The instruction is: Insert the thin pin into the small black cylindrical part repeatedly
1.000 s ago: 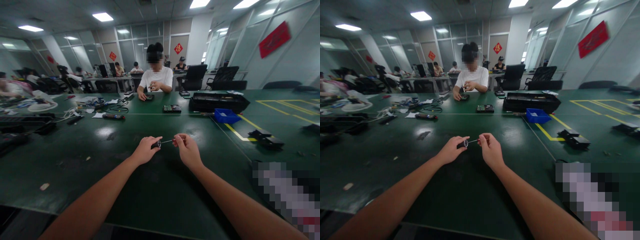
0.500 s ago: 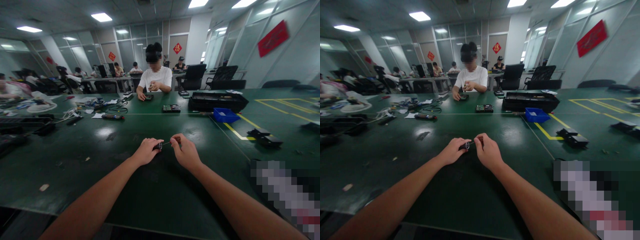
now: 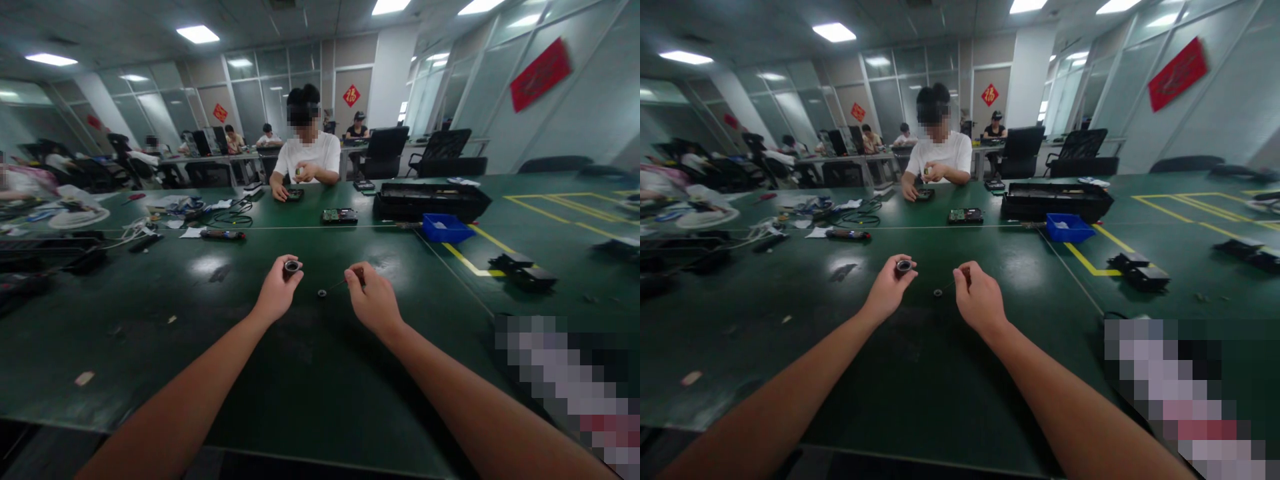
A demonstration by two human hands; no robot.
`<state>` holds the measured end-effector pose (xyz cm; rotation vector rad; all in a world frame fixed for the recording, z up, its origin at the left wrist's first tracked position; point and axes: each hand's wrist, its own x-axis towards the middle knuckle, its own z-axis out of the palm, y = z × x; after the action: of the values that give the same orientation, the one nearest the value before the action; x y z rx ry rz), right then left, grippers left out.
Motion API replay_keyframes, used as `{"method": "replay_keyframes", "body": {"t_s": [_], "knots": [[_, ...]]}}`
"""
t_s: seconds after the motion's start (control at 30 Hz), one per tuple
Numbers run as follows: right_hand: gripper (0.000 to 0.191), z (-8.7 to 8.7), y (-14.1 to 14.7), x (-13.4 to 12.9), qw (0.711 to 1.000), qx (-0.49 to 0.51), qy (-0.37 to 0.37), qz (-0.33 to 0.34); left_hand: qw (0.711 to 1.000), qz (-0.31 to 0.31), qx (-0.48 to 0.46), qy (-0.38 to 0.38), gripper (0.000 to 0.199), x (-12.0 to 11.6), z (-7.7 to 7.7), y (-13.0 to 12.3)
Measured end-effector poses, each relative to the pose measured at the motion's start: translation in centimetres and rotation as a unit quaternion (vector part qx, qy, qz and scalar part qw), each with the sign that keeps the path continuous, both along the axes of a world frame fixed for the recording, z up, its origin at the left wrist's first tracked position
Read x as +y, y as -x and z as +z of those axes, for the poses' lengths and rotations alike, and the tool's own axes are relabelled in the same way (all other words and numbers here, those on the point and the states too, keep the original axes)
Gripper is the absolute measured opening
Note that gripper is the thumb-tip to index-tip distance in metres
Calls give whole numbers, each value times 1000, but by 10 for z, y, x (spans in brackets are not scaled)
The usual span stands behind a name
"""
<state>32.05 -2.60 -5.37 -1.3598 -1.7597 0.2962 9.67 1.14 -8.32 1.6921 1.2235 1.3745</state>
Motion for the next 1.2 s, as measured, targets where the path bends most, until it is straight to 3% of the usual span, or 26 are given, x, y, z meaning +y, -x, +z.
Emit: {"method": "replay_keyframes", "body": {"t_s": [0.1, 0.17, 0.27, 0.37, 0.53, 0.7, 0.83, 0.93, 1.07, 1.2], "knots": [[25, 0, -1, 0, 1000, 8, 3, 3, 996, -2, -79, 29, 30, 2, 5, 5], [25, 1, -1, -1, 1000, 11, 6, 6, 997, 2, -60, 44, 30, -1, 13, 7], [25, 3, -1, -2, 1000, 16, 12, 10, 996, 0, 71, 46, 32, -6, 29, 8], [24, 3, -1, -3, 1000, 14, 11, 10, 974, -28, 223, 16, 27, -8, 40, 2], [23, 2, -1, -1, 1000, 6, 5, 6, 917, -133, 375, -12, 30, 4, 27, -15], [23, 1, -1, 0, 1000, 6, -2, 1, 890, -164, 424, -20, 37, 16, 13, -21], [23, 2, -2, 0, 1000, -1, 0, 6, 916, -154, 369, 1, 35, 20, 16, -10], [24, 2, -2, -1, 1000, 12, 8, 11, 948, -135, 280, 64, 32, 23, 20, 7], [24, -1, -3, 0, 999, 43, 17, 18, 978, -84, 53, 185, 30, 29, 27, 45], [24, -3, -4, 2, 997, 73, 26, 20, 960, -6, -178, 218, 20, 30, 37, 102]]}}
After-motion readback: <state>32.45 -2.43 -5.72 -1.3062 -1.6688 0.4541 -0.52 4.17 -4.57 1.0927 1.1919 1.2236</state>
